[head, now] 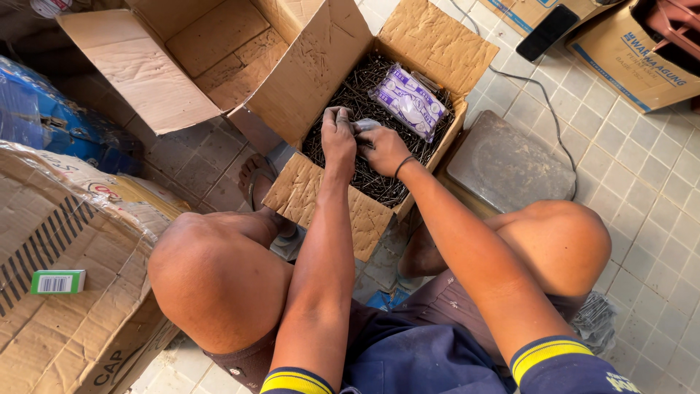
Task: The person sorts through a large quantity of loose metal nails in a cardboard box, picking them up by hand and placing them into a small plastic cup.
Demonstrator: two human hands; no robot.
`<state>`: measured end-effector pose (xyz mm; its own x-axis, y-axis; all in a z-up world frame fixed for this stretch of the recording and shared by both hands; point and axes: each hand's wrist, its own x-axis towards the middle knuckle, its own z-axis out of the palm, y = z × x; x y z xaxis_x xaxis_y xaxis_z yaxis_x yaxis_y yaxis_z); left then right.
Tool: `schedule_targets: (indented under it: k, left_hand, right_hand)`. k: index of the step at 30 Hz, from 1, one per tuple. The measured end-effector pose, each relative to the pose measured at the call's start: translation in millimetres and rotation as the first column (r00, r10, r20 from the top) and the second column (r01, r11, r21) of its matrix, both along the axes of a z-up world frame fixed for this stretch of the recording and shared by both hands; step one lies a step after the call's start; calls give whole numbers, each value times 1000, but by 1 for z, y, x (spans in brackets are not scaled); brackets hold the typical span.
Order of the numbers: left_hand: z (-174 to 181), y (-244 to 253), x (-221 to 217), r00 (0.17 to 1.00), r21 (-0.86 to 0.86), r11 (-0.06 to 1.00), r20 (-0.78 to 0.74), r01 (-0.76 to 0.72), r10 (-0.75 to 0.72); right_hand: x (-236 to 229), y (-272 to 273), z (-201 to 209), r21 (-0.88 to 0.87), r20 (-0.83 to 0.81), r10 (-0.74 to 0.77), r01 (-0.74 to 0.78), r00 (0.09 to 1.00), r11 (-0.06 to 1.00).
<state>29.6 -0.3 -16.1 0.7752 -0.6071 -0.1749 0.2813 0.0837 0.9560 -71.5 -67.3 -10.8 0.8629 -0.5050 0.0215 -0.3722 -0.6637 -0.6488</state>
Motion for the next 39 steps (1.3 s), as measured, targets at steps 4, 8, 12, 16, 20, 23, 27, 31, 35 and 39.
schedule_targets:
  k: [4,8,12,16,20,23,27,31,35,39]
  left_hand:
    - [7,1,-3,1000,3,1000,19,9,-9]
    - [11,3,-1,997,-72,997,-80,13,-19]
    - [-2,18,11,993,311,943,60,-118,104]
    - [-21,23,1,996,526,849,39,47,-79]
    - [-32,22,-1,971,522,829,5,203,-241]
    - [-34,20,0,969,533,827,49,179,-242]
    - [-30,23,-3,974,503,851,74,151,-216]
    - [-25,24,-2,973,480,863,75,156,-218]
    - [-25,25,-2,972,495,853,60,167,-225]
    - [-31,22,0,970,495,852,66,171,-233]
  right_hand:
    - [1,-10,1,45,-1,34,-34,999,998]
    - [2,-23,0,-86,34,-66,68,997,994]
    - [-8,-39,-6,33,196,-236,234,952,972]
    - [-2,-35,-29,238,190,-293,245,937,940]
    - [-3,-30,-45,118,-118,-276,290,954,950]
    - [-3,-26,-55,-60,-229,-246,238,942,969]
    - [-4,-27,-61,-365,-388,-239,90,890,927]
    - [-3,-30,-57,-464,-391,-241,36,888,885]
    - [-1,-33,-57,-440,-323,-218,58,921,896]
    - [-9,-43,-44,-396,-121,-138,80,983,915]
